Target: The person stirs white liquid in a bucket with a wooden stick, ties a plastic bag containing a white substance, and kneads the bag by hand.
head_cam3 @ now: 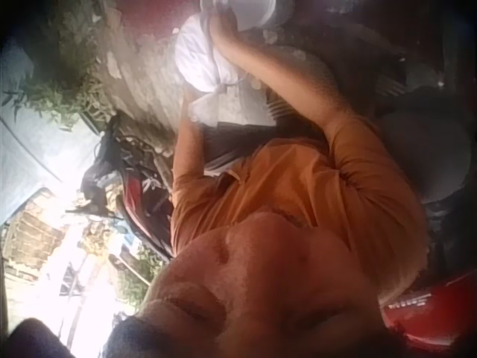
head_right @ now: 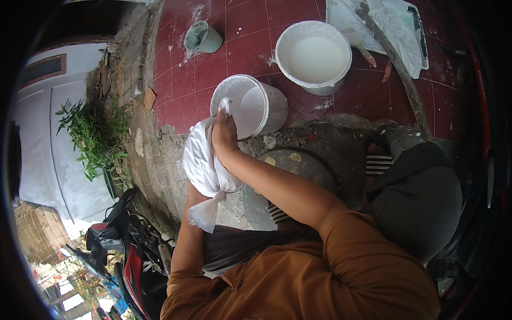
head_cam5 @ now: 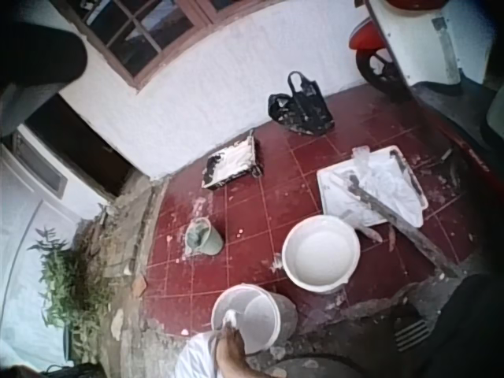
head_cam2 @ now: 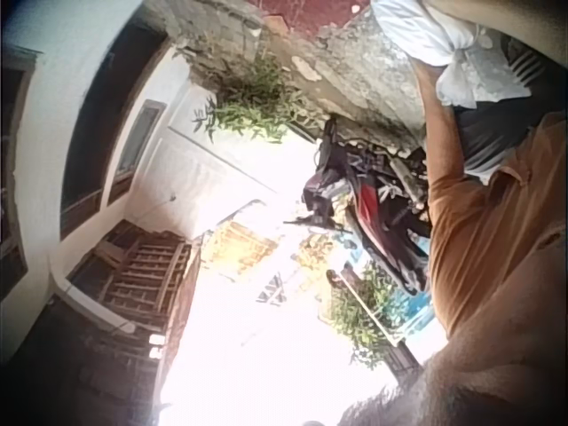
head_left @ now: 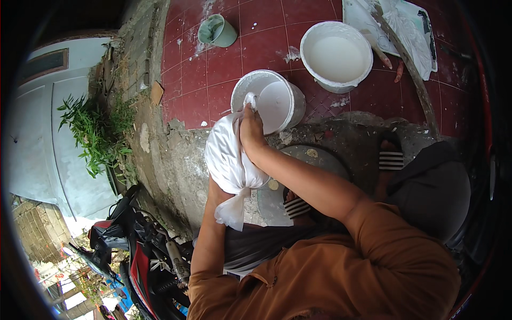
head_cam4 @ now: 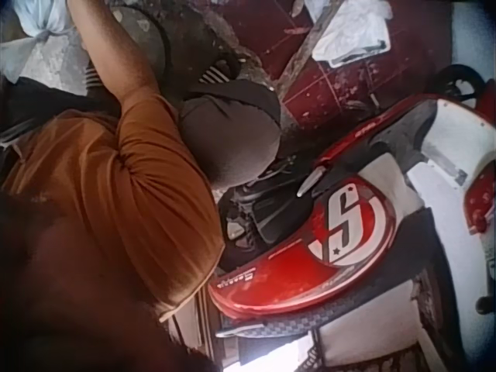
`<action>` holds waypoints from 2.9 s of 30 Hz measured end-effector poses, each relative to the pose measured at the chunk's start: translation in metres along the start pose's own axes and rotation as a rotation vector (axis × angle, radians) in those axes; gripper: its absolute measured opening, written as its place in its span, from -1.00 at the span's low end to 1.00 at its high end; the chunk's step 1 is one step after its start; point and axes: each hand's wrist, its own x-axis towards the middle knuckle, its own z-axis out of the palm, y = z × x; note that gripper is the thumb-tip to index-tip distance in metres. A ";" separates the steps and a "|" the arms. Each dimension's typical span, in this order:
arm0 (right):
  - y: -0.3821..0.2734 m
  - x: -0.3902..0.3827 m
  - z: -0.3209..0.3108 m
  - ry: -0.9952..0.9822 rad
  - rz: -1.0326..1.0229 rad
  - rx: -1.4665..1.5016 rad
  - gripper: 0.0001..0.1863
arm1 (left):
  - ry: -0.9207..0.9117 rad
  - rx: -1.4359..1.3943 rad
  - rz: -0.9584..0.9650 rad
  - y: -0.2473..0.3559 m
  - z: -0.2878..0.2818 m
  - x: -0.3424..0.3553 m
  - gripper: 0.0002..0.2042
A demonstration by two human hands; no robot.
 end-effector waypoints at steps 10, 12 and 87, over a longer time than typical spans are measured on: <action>0.020 0.012 0.006 -0.026 -0.208 0.213 -0.65 | 0.175 -0.238 -0.253 -0.006 -0.008 0.008 -0.43; 0.020 0.011 0.002 -0.059 -0.175 0.156 -0.65 | 0.245 -0.539 -0.341 -0.014 -0.013 0.009 -0.44; 0.007 0.006 0.008 0.081 -0.126 0.131 -0.49 | 0.208 -0.377 -0.292 -0.017 -0.016 0.009 -0.47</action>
